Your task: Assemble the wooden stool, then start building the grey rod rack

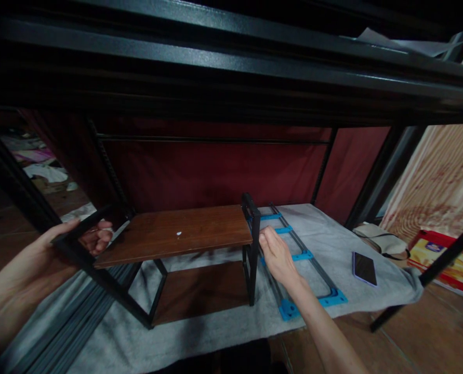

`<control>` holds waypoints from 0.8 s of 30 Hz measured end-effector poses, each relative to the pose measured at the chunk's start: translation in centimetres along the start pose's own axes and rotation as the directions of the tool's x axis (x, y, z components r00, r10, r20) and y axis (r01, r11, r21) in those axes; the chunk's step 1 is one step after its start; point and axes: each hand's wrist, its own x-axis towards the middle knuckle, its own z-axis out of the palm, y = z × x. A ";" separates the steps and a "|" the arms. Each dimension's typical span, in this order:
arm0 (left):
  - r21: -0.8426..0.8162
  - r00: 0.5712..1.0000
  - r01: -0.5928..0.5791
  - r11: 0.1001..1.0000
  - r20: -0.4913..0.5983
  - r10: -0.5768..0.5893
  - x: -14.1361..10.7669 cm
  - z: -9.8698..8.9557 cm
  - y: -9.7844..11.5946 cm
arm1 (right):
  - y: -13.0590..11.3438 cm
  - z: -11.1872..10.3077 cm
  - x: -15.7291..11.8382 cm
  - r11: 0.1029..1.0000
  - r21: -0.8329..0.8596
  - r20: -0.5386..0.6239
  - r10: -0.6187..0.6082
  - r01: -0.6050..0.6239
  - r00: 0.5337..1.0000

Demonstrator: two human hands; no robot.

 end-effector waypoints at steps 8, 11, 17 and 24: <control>-0.038 0.996 -0.059 0.998 -0.068 0.057 -0.3 -0.3 -0.2 | 0.2 -0.7 -0.5 0.995 0.069 0.051 0.069 -0.072 0.996; -0.067 0.987 -0.077 0.995 -0.146 0.067 -0.9 0.3 -0.2 | 0.7 -0.7 -0.7 0.993 0.079 0.055 0.083 -0.087 0.995; -0.120 0.949 -0.085 0.989 -0.312 0.044 -0.6 -0.8 -1.1 | 1.4 -0.6 -1.0 0.983 0.121 0.034 0.137 -0.140 0.990; -0.103 0.948 0.061 0.993 -0.305 -0.089 0.9 -5.6 -6.8 | 3.3 0.0 -2.5 0.966 0.155 -0.038 0.217 -0.209 0.975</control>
